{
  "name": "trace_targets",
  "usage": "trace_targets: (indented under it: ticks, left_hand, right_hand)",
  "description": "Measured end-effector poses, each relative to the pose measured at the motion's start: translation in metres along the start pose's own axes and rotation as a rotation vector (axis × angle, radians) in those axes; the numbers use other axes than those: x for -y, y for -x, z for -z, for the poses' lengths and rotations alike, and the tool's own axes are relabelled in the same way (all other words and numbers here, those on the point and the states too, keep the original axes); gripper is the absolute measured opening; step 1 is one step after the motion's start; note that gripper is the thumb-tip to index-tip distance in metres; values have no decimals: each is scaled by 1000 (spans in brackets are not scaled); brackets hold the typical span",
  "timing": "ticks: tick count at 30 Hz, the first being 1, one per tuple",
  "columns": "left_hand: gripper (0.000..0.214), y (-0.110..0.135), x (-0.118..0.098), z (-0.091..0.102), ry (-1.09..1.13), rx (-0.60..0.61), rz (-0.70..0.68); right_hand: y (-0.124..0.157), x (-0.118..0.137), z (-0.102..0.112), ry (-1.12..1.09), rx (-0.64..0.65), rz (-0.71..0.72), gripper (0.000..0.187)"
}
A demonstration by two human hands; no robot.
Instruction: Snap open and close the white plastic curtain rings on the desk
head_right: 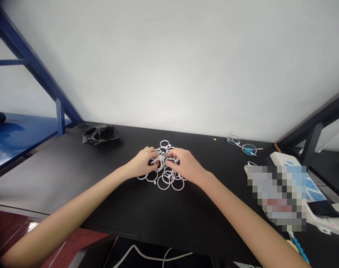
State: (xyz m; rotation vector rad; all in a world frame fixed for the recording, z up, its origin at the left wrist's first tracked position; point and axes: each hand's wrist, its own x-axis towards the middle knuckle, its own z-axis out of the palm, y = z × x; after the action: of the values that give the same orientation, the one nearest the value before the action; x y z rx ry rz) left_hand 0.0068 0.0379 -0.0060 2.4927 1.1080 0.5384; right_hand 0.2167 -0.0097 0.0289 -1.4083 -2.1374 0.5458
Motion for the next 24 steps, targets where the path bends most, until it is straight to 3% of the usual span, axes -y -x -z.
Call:
trace_targets:
  ticks: [3, 8, 15, 20, 24]
  left_hand:
    - [9, 1, 0, -5, 11, -41, 38]
    - [17, 5, -3, 1, 62, -111, 53]
    - [32, 20, -11, 24, 233, -381, -172]
    - [22, 23, -16, 25, 332, -389, -347]
    - [19, 24, -16, 23, 356, -346, -366]
  right_hand:
    - [-17, 9, 7, -45, 7, -7, 10]
    - [-41, 19, 19, -65, 142, 21, 14]
    - [-46, 26, 36, -54, 196, 68, 15]
    - [-37, 31, 41, -78, 252, 104, 16]
    - [-33, 29, 40, -80, 264, 109, 15]
